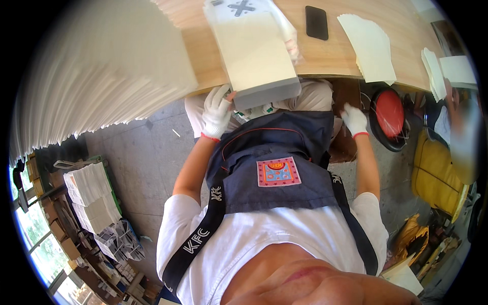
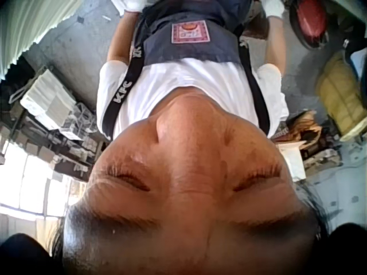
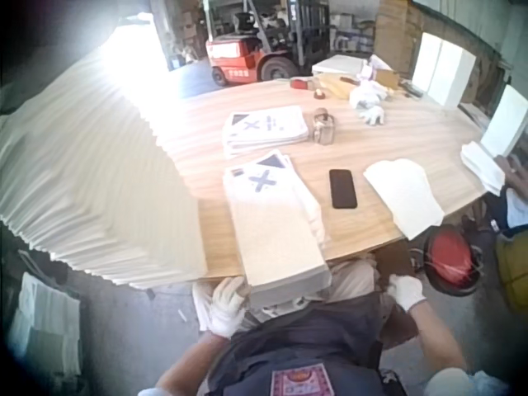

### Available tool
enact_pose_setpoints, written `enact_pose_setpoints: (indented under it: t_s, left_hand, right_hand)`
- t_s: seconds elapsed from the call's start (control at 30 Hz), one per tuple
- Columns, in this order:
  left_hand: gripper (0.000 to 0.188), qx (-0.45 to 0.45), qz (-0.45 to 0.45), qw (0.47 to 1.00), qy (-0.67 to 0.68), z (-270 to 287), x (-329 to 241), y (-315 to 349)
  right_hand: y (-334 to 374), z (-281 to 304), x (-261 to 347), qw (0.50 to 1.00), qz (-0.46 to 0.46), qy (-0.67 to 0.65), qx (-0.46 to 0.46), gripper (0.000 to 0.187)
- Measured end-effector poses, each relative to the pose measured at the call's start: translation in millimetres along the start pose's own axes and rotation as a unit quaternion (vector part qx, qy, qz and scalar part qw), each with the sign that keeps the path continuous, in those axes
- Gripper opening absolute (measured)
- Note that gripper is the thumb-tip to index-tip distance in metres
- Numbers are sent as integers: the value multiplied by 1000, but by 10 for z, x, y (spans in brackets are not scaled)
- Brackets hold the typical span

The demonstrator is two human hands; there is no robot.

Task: The person repeatedly picks a stack of folded white paper sheets from the table, places them into a white plastic bag, and sets the filled bag down. The person continues this cycle, handling the paper and bags by hand.

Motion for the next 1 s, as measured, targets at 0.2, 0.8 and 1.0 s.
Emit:
enact_pose_setpoints:
  t_s: [0.2, 0.8, 1.0]
  left_hand:
    - [19, -31, -105, 994, -8, -40, -272, -257]
    - [17, 56, 365, 855, 364, 464, -65, -543]
    - [19, 24, 94, 986, 132, 2421, -795, -1276]
  right_hand:
    - [549, 1310, 2108, 812, 430, -99, -382, 27]
    - [-39, 108, 2167, 584, 81, -798, 125, 25]
    - [477, 1570, 2745, 490, 243, -834, 74, 27]
Point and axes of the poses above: each hand's wrist, its own y-axis away from the middle knuckle, its own z-axis out of the back of the hand, x = y × z, the point moved 10 cm from there along -y, towards the middle knuckle, and after that the axes turned 2 degrees about -y, right-handed, at the moved point
